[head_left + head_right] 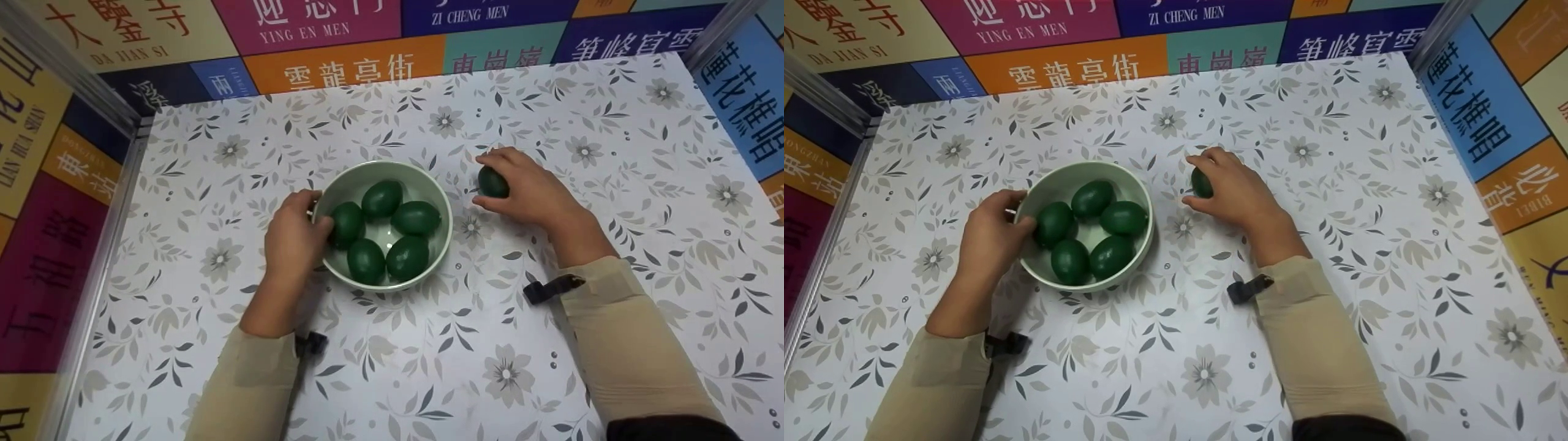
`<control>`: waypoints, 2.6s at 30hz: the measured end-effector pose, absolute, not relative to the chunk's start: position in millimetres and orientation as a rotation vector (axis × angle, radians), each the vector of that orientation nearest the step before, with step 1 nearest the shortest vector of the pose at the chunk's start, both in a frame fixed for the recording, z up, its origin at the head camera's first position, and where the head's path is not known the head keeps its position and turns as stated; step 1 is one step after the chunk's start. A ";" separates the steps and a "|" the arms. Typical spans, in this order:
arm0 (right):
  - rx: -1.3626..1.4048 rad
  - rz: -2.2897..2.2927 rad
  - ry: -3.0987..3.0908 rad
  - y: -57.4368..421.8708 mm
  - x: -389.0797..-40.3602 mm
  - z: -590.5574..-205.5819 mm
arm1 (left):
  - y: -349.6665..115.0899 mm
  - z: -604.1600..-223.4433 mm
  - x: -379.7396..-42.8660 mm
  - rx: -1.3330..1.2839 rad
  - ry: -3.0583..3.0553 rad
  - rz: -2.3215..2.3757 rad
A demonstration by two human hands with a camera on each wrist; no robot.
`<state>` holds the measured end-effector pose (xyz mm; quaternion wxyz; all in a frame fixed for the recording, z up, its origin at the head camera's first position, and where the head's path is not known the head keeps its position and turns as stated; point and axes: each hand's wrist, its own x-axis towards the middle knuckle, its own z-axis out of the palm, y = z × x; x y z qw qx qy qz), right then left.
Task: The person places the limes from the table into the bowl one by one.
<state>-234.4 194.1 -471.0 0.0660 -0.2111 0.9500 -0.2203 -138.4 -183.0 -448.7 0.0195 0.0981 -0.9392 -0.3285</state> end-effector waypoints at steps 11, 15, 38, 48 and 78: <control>-0.612 -0.628 2.866 195.7 -235.2 -474.1 | -182.9 -449.0 -137.9 0.308 -2.914 -1.016; -0.622 -0.644 2.870 196.2 -235.1 -475.0 | -182.3 -448.4 -137.1 0.317 -2.911 -1.016; -0.625 -0.712 2.833 197.0 -238.4 -476.5 | -183.5 -448.7 -138.1 0.304 -2.902 -1.030; -0.646 -0.729 2.844 197.7 -239.5 -478.7 | -182.6 -448.2 -138.4 0.334 -2.905 -1.052; -0.644 -0.701 2.860 193.0 -234.8 -467.4 | -182.0 -448.8 -138.1 0.326 -2.895 -1.031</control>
